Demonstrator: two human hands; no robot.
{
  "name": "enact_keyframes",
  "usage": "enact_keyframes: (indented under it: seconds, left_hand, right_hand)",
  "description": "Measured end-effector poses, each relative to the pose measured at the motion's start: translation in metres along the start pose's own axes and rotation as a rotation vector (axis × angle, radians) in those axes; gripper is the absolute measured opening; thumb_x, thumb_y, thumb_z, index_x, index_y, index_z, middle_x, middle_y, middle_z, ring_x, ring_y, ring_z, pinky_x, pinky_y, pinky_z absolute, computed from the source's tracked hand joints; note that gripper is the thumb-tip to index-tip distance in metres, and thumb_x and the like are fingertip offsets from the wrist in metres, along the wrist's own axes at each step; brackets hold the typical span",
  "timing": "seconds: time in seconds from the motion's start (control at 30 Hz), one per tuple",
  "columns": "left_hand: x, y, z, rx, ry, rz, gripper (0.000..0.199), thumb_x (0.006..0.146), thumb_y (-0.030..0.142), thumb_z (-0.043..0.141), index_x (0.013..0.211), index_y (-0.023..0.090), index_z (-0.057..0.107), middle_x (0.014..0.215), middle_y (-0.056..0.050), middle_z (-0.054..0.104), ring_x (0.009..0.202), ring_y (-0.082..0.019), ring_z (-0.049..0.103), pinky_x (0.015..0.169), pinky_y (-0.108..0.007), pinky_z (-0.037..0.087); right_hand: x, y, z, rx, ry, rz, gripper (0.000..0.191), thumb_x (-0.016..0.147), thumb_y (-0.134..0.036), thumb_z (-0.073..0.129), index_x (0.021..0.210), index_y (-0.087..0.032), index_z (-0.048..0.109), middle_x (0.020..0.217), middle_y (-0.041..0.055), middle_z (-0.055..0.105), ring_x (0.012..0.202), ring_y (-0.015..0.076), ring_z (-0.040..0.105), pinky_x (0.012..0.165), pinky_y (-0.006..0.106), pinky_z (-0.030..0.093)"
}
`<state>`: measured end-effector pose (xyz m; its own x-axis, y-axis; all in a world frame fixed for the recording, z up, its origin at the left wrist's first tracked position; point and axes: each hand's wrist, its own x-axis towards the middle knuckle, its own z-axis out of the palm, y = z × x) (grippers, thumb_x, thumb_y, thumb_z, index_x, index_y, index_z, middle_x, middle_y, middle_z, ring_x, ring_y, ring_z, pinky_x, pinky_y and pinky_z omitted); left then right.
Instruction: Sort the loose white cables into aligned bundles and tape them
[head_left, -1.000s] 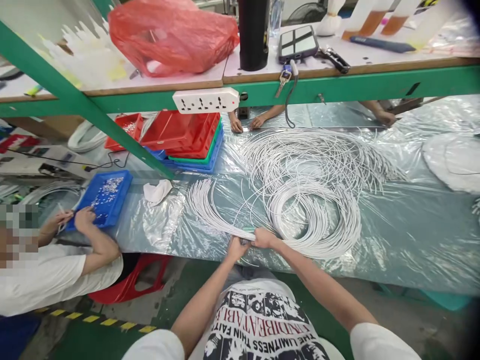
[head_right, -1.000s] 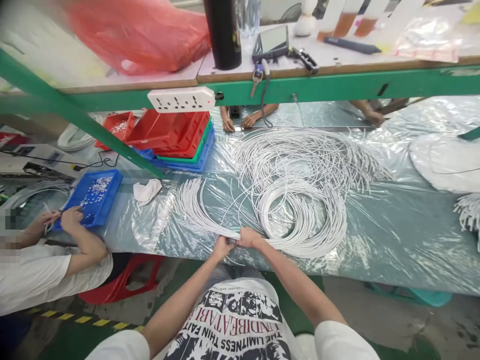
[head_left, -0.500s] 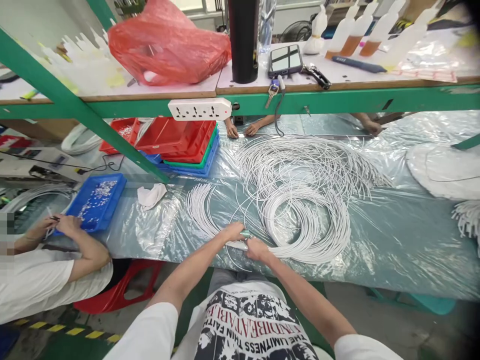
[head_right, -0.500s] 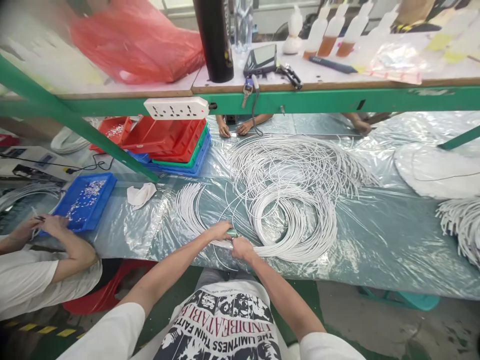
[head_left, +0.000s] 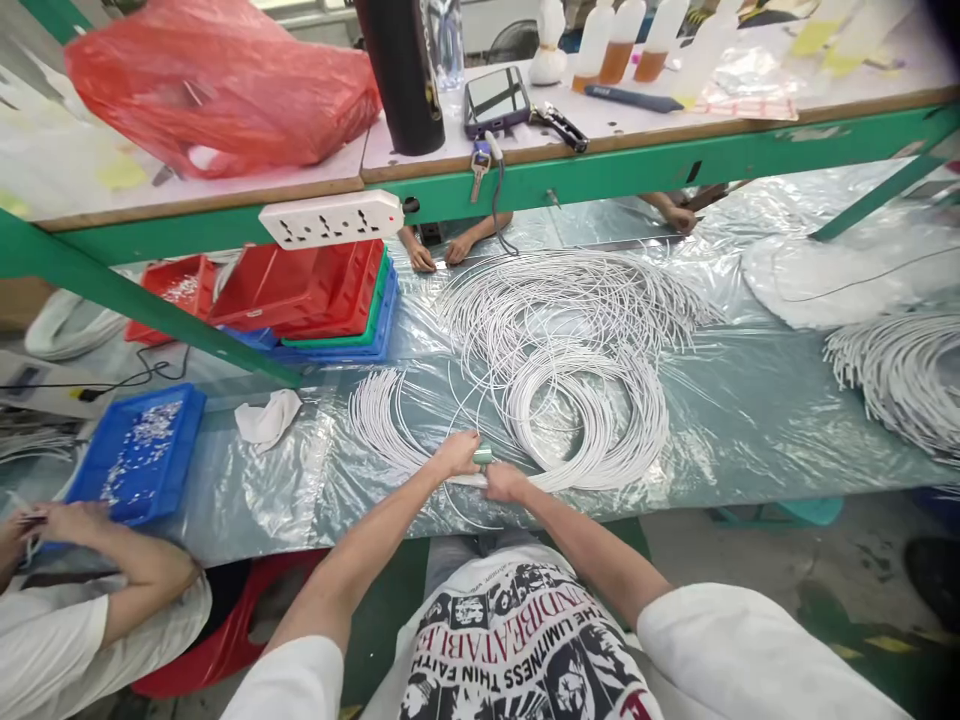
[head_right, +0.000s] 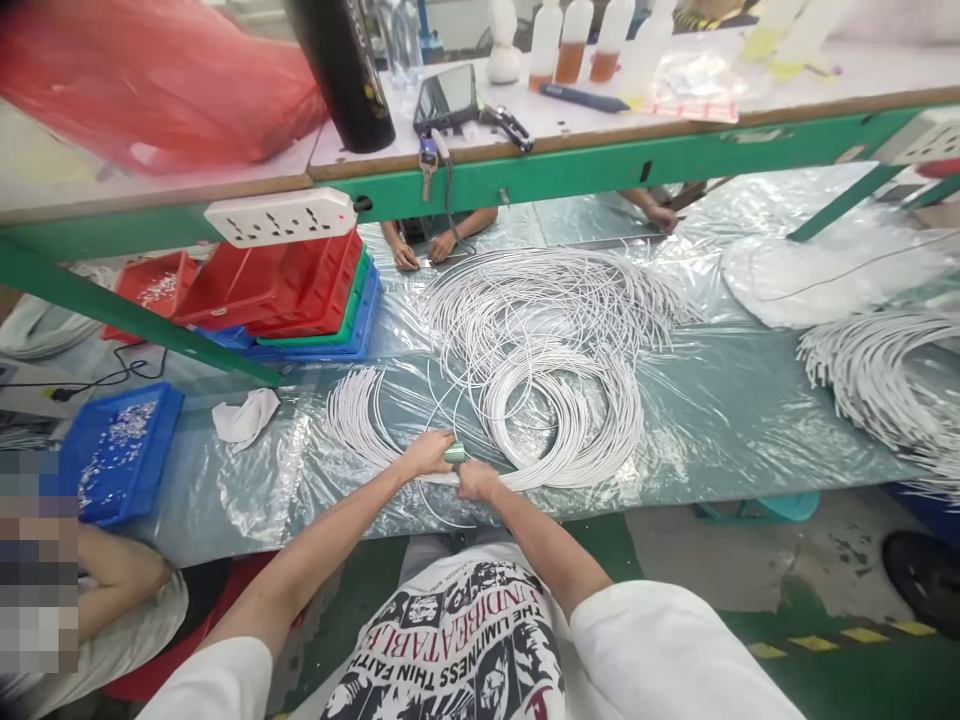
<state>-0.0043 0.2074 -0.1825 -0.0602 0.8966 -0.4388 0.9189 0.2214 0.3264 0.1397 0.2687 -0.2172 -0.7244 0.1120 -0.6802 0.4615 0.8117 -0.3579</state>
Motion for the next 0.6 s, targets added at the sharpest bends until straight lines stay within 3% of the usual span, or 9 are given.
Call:
enact_keyframes:
  seconds: [0.1,0.23,0.33,0.47,0.6]
  left_hand:
    - [-0.022,0.008,-0.001,0.012,0.057,-0.008,0.033,0.079,0.026,0.065,0.109,0.016,0.057,0.114,-0.014,0.059,0.111,-0.03,0.056,0.093,-0.04,0.046]
    - [-0.047,0.024,0.013,-0.001,0.08,-0.007,0.038,0.08,0.028,0.065,0.114,0.018,0.051,0.119,-0.013,0.057,0.117,-0.03,0.052,0.094,-0.039,0.046]
    - [-0.055,0.031,0.029,-0.025,0.095,-0.057,0.04,0.081,0.021,0.062,0.117,0.017,0.047,0.119,-0.015,0.057,0.117,-0.031,0.053,0.091,-0.039,0.046]
    - [-0.058,0.034,0.041,-0.086,0.08,-0.092,0.045,0.079,0.016,0.06,0.121,0.016,0.043,0.102,-0.011,0.064,0.098,-0.027,0.063,0.081,-0.035,0.049]
    - [-0.063,0.038,0.042,-0.123,0.103,-0.043,0.053,0.075,0.013,0.061,0.124,0.019,0.045,0.115,-0.01,0.062,0.112,-0.027,0.058,0.093,-0.036,0.045]
  right_hand:
    - [0.003,0.001,-0.005,0.028,-0.015,-0.014,0.026,0.094,-0.031,0.062,0.113,-0.013,0.062,0.114,0.0094,0.062,0.1,0.0235,0.062,0.087,0.044,0.053]
    - [0.001,0.002,-0.006,0.071,-0.031,-0.052,0.023,0.094,-0.031,0.062,0.111,-0.014,0.063,0.112,0.0082,0.063,0.098,0.0226,0.062,0.085,0.042,0.053]
    - [-0.001,0.003,-0.006,0.089,-0.036,-0.072,0.022,0.094,-0.031,0.063,0.108,-0.014,0.064,0.109,0.0077,0.064,0.097,0.0223,0.063,0.085,0.042,0.053]
    - [0.0,0.004,-0.009,0.089,-0.03,-0.083,0.024,0.094,-0.034,0.062,0.103,-0.013,0.065,0.104,0.007,0.066,0.092,0.0209,0.064,0.082,0.039,0.054]
    - [0.002,0.006,-0.009,0.074,0.013,-0.088,0.024,0.095,-0.034,0.061,0.107,-0.013,0.064,0.105,0.0071,0.065,0.089,0.0204,0.064,0.079,0.038,0.055]
